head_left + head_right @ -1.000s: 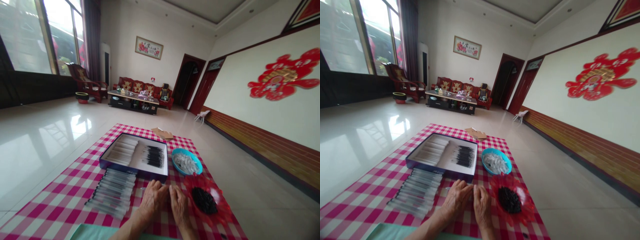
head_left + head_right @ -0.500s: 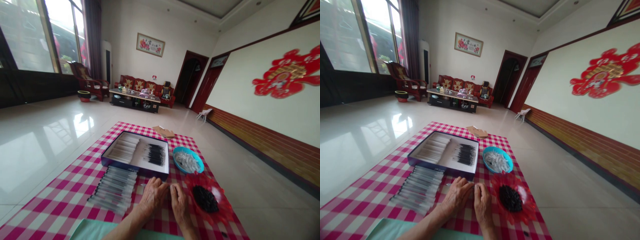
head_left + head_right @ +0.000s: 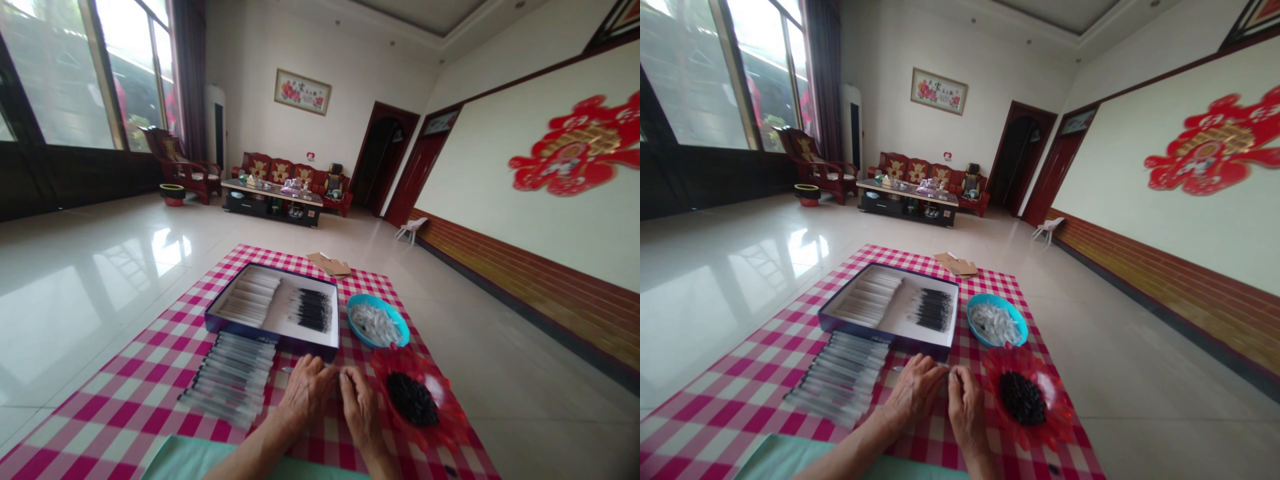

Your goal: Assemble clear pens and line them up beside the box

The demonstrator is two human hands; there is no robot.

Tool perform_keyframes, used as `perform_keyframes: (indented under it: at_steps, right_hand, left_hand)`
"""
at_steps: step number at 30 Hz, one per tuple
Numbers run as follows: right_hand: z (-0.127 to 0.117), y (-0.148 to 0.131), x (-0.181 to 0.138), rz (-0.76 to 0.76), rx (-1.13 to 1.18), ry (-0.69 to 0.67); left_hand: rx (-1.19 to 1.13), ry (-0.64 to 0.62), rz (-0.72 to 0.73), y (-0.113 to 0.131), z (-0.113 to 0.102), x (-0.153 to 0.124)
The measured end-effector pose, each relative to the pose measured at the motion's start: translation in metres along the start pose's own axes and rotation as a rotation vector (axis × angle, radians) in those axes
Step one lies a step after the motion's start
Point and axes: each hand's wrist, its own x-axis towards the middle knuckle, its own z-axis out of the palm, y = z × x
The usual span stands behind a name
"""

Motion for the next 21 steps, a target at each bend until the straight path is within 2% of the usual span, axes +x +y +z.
perform_keyframes:
  at_steps: [5, 14, 21]
  right_hand:
    - [0.0039, 0.0053, 0.0033, -0.016, -0.064, 0.012]
    - [0.0, -0.0025, 0.0011, 0.003, -0.021, -0.011]
    - [0.0022, 0.0041, 0.0015, -0.068, -0.131, -0.014]
  left_hand:
    - [0.029, -0.017, 0.015, 0.0012, -0.0008, 0.0006]
    - [0.002, -0.006, -0.008, -0.0001, -0.0026, 0.0011]
    - [0.024, -0.021, 0.003, -0.001, 0.0024, -0.0006]
